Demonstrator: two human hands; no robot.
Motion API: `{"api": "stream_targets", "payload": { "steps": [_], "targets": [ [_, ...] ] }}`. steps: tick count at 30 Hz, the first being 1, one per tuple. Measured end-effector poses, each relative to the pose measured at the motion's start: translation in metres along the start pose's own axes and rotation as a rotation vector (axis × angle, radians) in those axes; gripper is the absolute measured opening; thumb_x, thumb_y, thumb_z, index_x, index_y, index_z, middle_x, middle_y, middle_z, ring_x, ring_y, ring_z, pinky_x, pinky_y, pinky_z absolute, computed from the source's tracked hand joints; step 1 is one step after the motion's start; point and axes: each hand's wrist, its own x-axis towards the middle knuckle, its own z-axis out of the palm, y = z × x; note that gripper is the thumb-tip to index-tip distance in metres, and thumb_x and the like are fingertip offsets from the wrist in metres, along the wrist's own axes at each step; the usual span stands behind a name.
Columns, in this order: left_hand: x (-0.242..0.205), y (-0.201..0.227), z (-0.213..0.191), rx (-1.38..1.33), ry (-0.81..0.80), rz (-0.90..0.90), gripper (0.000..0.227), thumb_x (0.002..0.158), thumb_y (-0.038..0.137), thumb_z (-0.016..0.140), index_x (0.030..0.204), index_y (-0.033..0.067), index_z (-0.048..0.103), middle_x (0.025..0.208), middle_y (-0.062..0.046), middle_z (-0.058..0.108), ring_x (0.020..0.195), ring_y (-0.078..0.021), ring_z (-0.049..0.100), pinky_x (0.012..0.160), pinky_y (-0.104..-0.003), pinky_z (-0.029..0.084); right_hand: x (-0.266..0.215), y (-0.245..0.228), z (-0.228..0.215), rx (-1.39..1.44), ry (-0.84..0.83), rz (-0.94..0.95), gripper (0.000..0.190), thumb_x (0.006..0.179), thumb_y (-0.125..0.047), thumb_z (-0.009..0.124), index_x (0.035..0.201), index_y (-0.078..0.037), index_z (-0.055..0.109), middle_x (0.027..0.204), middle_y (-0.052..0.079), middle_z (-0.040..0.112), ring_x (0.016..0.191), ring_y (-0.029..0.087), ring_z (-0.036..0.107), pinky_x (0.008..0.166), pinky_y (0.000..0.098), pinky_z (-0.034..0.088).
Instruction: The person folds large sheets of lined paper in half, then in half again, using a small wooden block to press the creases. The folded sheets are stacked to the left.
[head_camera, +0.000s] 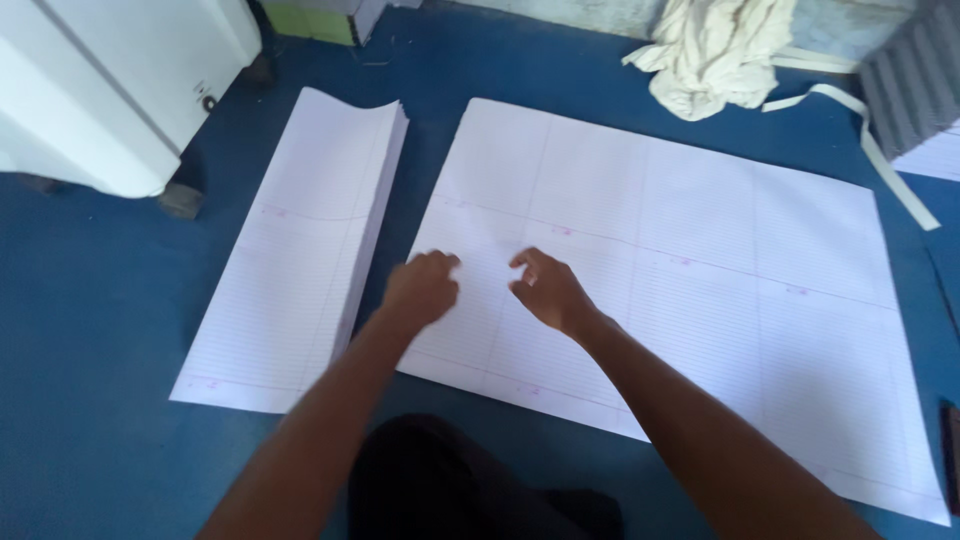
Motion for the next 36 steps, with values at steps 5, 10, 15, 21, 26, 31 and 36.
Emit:
{"api": "stream_targets", "payload": {
  "steps": [5, 10, 15, 21, 26, 31, 36],
  "targets": [
    [-0.018, 0.076, 0.035, 0.175, -0.281, -0.079, 0.063, 0.095, 0.038, 0.062, 0.15, 0.0141, 0.045, 0.148, -0.019, 0.046, 0.136, -0.0383, 0.045, 0.103, -0.057, 0.05, -0.047, 0.057, -0.015, -0.134, -0.097, 0.036, 0.03, 0.098, -0.026, 0.062, 0.124, -0.012, 0.064, 0.118, 0.011, 0.07, 0.11, 0.025, 0.068, 0.097, 0.0431, 0.055],
    [-0.036, 0.113, 0.055, 0.336, -0.357, -0.162, 0.086, 0.098, 0.059, 0.052, 0.162, 0.0118, 0.02, 0.166, -0.028, 0.011, 0.151, -0.052, 0.015, 0.107, -0.075, 0.034, -0.096, 0.119, -0.035, -0.22, -0.172, 0.052, 0.026, 0.098, -0.026, 0.063, 0.121, -0.013, 0.068, 0.125, 0.01, 0.066, 0.117, 0.024, 0.066, 0.103, 0.0417, 0.053],
    [-0.035, 0.121, 0.061, 0.367, -0.403, -0.224, 0.085, 0.101, 0.055, 0.044, 0.164, 0.01, 0.01, 0.169, -0.028, 0.002, 0.154, -0.0524, 0.007, 0.11, -0.074, 0.031, -0.141, 0.16, -0.066, -0.341, -0.234, 0.114, 0.027, 0.096, -0.025, 0.066, 0.122, -0.017, 0.066, 0.141, 0.007, 0.054, 0.135, 0.024, 0.052, 0.116, 0.0436, 0.043],
    [-0.024, 0.138, 0.081, 0.349, -0.403, -0.222, 0.075, 0.102, 0.037, 0.047, 0.164, 0.01, 0.014, 0.169, -0.027, 0.006, 0.153, -0.0516, 0.012, 0.107, -0.073, 0.036, -0.185, 0.192, -0.1, -0.419, -0.247, 0.241, 0.027, 0.096, -0.024, 0.066, 0.122, -0.018, 0.067, 0.15, 0.004, 0.047, 0.143, 0.023, 0.044, 0.121, 0.0438, 0.039],
    [-0.037, 0.164, 0.115, 0.425, -0.249, 0.0, 0.061, 0.104, 0.025, 0.045, 0.16, 0.0095, 0.027, 0.164, -0.029, 0.02, 0.147, -0.0518, 0.027, 0.098, -0.075, 0.044, -0.211, 0.222, -0.125, -0.387, -0.202, 0.383, 0.043, 0.095, -0.026, 0.07, 0.136, -0.018, 0.061, 0.156, 0.005, 0.044, 0.143, 0.024, 0.047, 0.121, 0.0423, 0.041],
    [-0.045, 0.201, 0.139, 0.42, -0.21, 0.078, 0.061, 0.102, 0.023, 0.049, 0.159, 0.0094, 0.031, 0.162, -0.03, 0.026, 0.145, -0.0519, 0.03, 0.096, -0.077, 0.044, -0.225, 0.26, -0.149, -0.44, -0.261, 0.545, 0.051, 0.096, -0.032, 0.072, 0.143, -0.02, 0.057, 0.157, 0.005, 0.042, 0.145, 0.025, 0.044, 0.123, 0.0419, 0.039],
    [-0.054, 0.241, 0.142, 0.438, -0.232, 0.154, 0.066, 0.101, 0.021, 0.052, 0.161, 0.0125, 0.026, 0.16, -0.035, 0.023, 0.144, -0.0544, 0.029, 0.095, -0.077, 0.043, -0.242, 0.321, -0.175, -0.49, -0.33, 0.647, 0.062, 0.096, -0.036, 0.071, 0.151, -0.017, 0.05, 0.159, 0.009, 0.045, 0.147, 0.026, 0.046, 0.123, 0.0453, 0.039]
  ]
}}
